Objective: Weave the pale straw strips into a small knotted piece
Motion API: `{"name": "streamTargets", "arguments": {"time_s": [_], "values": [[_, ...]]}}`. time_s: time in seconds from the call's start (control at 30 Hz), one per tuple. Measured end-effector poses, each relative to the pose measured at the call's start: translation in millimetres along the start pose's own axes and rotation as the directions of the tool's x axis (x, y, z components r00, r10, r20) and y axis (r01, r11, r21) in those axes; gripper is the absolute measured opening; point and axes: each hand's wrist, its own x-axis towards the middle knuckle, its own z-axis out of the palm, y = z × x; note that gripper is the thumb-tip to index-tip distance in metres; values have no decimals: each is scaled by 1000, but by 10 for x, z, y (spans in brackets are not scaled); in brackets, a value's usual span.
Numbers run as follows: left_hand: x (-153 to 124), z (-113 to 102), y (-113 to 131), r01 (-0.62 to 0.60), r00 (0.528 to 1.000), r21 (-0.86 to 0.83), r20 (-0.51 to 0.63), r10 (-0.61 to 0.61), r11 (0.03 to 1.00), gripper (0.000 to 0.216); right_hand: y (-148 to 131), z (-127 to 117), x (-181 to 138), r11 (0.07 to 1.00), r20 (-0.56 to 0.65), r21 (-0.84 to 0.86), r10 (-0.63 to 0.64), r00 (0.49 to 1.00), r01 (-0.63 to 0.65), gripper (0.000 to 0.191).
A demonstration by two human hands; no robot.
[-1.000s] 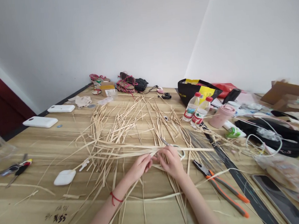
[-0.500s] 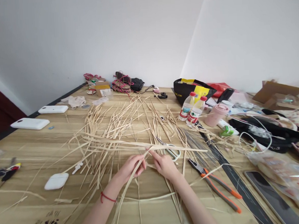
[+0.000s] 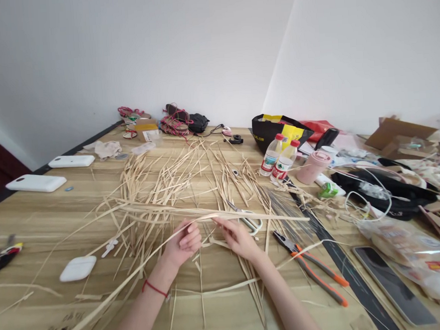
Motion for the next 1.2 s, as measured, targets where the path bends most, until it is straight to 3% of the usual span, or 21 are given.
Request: {"name": "streamTargets", "arguments": {"time_s": [0.1, 0.17, 0.3, 0.4, 0.5, 0.6, 0.77, 0.97, 1.2], "values": [[-21, -5, 44, -26, 1000, -45, 0, 26, 999, 32, -12, -21, 24, 950, -83, 311, -3, 997, 29, 32], [-33, -10, 72, -37, 999, -59, 4, 37, 998, 34, 12, -23, 45, 865, -135, 501, 63, 989, 13, 19], [-36, -15, 102, -31, 999, -49, 21, 32, 998, 36, 111, -9, 84, 556, -188, 830, 338, 922, -34, 6], [-24, -14, 97, -9, 1000, -21, 17, 10, 1000, 36, 180, -11, 107, 266, -132, 964, 471, 872, 2, 18], [-3, -15, 76, 2, 1000, 20, -18, -2, 1000, 35, 233, -20, 117, 118, -109, 991, 526, 843, 55, 26], [22, -28, 53, 25, 997, 79, -73, -19, 997, 32, 279, -10, 122, 118, -121, 991, 590, 799, 63, 29], [42, -55, 46, 25, 997, 88, -79, -18, 996, 34, 312, 9, 126, 206, -140, 979, 666, 733, 0, 29], [44, 4, 37, -97, 989, 137, -94, 110, 986, 33, 295, -15, 114, 251, -150, 967, 678, 720, -35, 31], [97, -45, -6, -285, 920, 342, -164, 355, 895, 39, 302, -7, 112, 253, -155, 967, 655, 739, -22, 32]]}}
